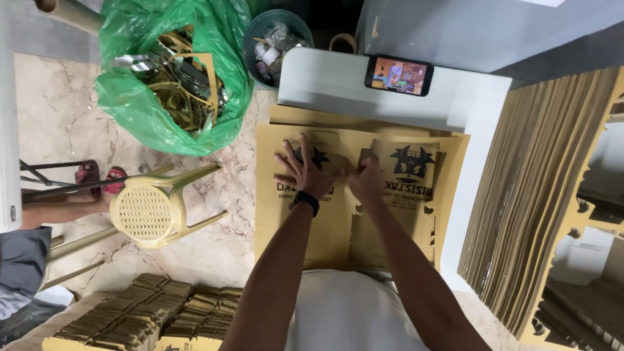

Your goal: The person folds flat cardboard pieces with printed logos into box shapes on a white table. They repeatedly fold the flaps, press the creases, and lift the assembled boxes to check the structure. A smartphone playing a video is visible on the table.

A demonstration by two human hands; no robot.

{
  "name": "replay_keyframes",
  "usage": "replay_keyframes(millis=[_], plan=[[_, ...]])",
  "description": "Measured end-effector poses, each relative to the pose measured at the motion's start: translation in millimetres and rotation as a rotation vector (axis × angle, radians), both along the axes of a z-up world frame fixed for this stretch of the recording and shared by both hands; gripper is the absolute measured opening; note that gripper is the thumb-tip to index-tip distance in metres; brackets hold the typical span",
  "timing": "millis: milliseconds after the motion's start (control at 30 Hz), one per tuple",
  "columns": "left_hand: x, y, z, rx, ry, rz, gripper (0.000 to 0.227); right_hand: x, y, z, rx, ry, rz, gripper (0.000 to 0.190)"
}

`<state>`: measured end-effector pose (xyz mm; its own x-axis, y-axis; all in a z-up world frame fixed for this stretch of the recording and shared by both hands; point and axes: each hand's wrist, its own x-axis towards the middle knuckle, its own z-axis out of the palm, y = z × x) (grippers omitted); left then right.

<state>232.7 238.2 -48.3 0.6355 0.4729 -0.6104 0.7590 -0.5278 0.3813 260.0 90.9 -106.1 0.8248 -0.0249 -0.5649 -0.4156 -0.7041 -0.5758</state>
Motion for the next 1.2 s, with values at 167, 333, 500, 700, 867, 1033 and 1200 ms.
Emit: replay_keyframes(millis=[167, 333, 500, 700, 867, 1033, 1200], plan=[[6, 2, 9, -0.056, 0.009, 0.033, 0.134, 10, -6, 17, 0.072, 0.02, -0.002, 0.021], [11, -6, 15, -0.001, 0.071, 0.075, 0.117, 9, -10, -12, -0.008, 0.079, 0.052, 0.027], [8, -3, 10, -0.026, 0.054, 0.067, 0.125, 7, -10, -30, 0.01, 0.046, -0.001, 0.023], [9, -6, 10, -0.003, 0.052, 0.081, 0.126, -1, -5, -24, 0.033, -0.046, -0.013, 0.025], [12, -3, 15, -0.024, 0.069, 0.092, 0.123, 2, -10, -17, 0.053, -0.04, 0.005, 0.027], [15, -3, 23, -0.017, 0.095, 0.064, 0.123, 24, -16, 34, 0.24, 0.204, -0.027, 0.052], [15, -2, 24, -0.019, 0.089, 0.071, 0.123, 33, -17, 18, 0.294, 0.256, -0.106, 0.079]])
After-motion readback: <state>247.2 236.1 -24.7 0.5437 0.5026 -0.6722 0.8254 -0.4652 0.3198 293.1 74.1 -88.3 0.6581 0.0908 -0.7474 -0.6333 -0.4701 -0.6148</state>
